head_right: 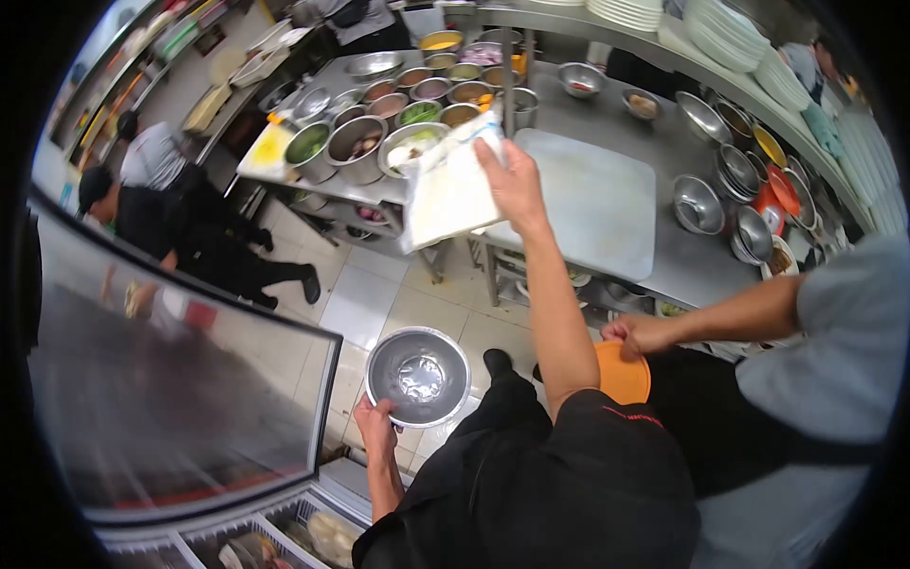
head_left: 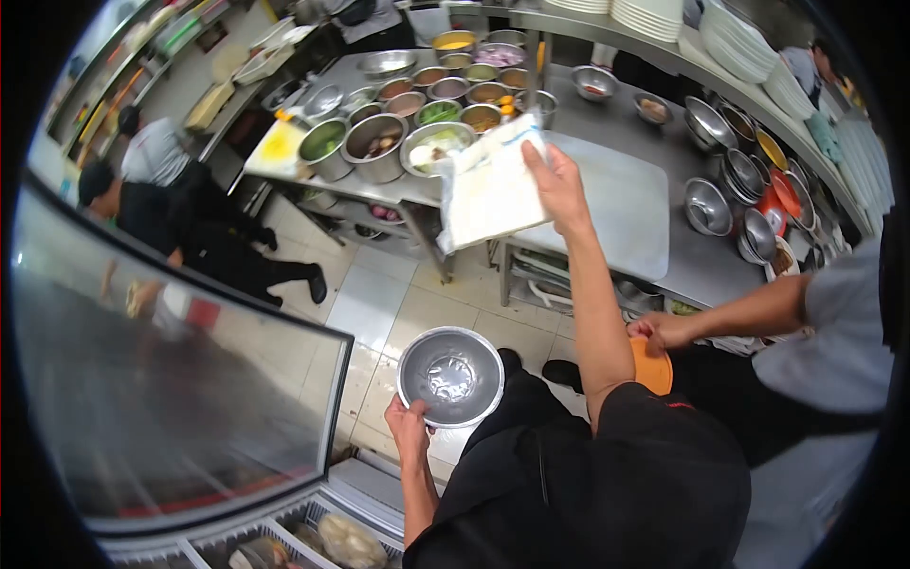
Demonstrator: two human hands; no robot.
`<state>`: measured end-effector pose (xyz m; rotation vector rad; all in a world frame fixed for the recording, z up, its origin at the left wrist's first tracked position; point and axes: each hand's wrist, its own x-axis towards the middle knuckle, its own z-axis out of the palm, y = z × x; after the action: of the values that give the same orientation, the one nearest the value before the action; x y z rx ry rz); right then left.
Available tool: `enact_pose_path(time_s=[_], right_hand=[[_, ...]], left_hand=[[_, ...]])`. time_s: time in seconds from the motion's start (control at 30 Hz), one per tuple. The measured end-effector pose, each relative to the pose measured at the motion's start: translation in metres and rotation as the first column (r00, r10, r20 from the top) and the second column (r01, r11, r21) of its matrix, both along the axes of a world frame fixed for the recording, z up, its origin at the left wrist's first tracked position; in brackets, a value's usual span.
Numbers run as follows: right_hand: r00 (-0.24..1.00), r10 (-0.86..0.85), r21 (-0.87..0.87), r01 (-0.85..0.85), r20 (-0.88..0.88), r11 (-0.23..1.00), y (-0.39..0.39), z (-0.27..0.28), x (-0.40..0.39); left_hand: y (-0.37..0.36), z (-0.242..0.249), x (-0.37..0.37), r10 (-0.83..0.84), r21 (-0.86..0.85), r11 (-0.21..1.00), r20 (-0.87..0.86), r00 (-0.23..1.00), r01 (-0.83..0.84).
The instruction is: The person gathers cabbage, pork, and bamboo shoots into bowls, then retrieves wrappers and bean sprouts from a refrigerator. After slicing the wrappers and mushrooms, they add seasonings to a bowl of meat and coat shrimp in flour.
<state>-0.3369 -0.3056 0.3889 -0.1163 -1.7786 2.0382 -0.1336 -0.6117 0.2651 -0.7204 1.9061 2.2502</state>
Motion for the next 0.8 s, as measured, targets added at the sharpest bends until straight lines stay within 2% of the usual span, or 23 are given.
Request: enact_pose_path(time_s=[0.07, 0.17, 0.2, 0.23, 0.27, 0.33, 0.4, 0.47, 0.5, 0.57, 0.6, 0.67, 0.7, 0.77, 0.8], right_hand=[[0.998, -0.042, -0.035, 0.043, 0.038, 0.998, 0.042, -0.016, -0.008], [0.975, -0.161, 0.024, 0.159, 0.152, 0.987, 0.117, -0.063, -0.030], [0.945, -0.244, 0.145, 0.215, 0.220, 0.966, 0.138, -0.091, -0.042], [0.902, -0.326, 0.266, 0.253, 0.282, 0.930, 0.154, -0.095, -0.045], [0.891, -0.352, 0.270, 0.277, 0.287, 0.922, 0.176, -0.096, -0.047], [0.810, -0.423, 0.546, 0.156, 0.406, 0.823, 0.212, -0.084, -0.054], [0.805, -0.449, 0.617, 0.135, 0.389, 0.775, 0.211, -0.039, -0.046], [0.885, -0.330, 0.748, -0.029, 0.328, 0.664, 0.213, -0.005, -0.041], [0.879, -0.343, 0.757, -0.030, 0.331, 0.653, 0.215, 0.009, -0.040], [0.896, -0.318, 0.851, -0.112, 0.310, 0.512, 0.217, 0.033, -0.041], [0.892, -0.326, 0.857, -0.117, 0.312, 0.502, 0.215, 0.047, -0.038], [0.906, -0.389, 0.903, 0.020, 0.165, 0.430, 0.212, 0.068, -0.031], [0.905, -0.389, 0.906, 0.008, 0.173, 0.422, 0.218, 0.071, -0.032], [0.910, -0.411, 0.919, 0.206, -0.053, 0.337, 0.225, 0.076, -0.033], [0.857, -0.514, 0.977, 0.140, -0.039, 0.161, 0.225, 0.085, -0.036]], left_hand=[[0.016, 0.007, -0.043, -0.099, 0.015, 0.995, 0.004, 0.995, 0.099], [0.067, 0.018, -0.101, -0.275, -0.041, 0.961, -0.011, 0.961, 0.275], [0.083, 0.019, -0.119, -0.309, -0.040, 0.950, -0.004, 0.951, 0.309], [0.100, 0.021, -0.136, -0.363, -0.050, 0.931, -0.017, 0.932, 0.362], [0.113, 0.020, -0.151, -0.412, -0.059, 0.910, -0.033, 0.911, 0.409], [0.135, 0.009, -0.183, -0.469, -0.021, 0.883, -0.064, 0.881, 0.469], [0.155, 0.012, -0.206, -0.481, -0.076, 0.876, -0.050, 0.875, 0.477], [0.178, 0.016, -0.229, -0.493, -0.029, 0.870, -0.071, 0.867, 0.493], [0.189, 0.019, -0.240, -0.504, -0.034, 0.864, -0.105, 0.858, 0.503], [0.209, 0.018, -0.261, -0.516, -0.087, 0.856, -0.129, 0.847, 0.509], [0.219, 0.012, -0.271, -0.518, -0.073, 0.855, -0.129, 0.846, 0.513], [0.239, -0.003, -0.294, -0.600, -0.079, 0.800, -0.062, 0.798, 0.595], [0.249, -0.010, -0.305, -0.598, -0.065, 0.802, -0.058, 0.800, 0.594], [0.268, -0.025, -0.320, -0.647, 0.015, 0.761, -0.067, 0.760, 0.649], [0.271, -0.032, -0.324, -0.668, 0.051, 0.739, -0.067, 0.741, 0.671]])
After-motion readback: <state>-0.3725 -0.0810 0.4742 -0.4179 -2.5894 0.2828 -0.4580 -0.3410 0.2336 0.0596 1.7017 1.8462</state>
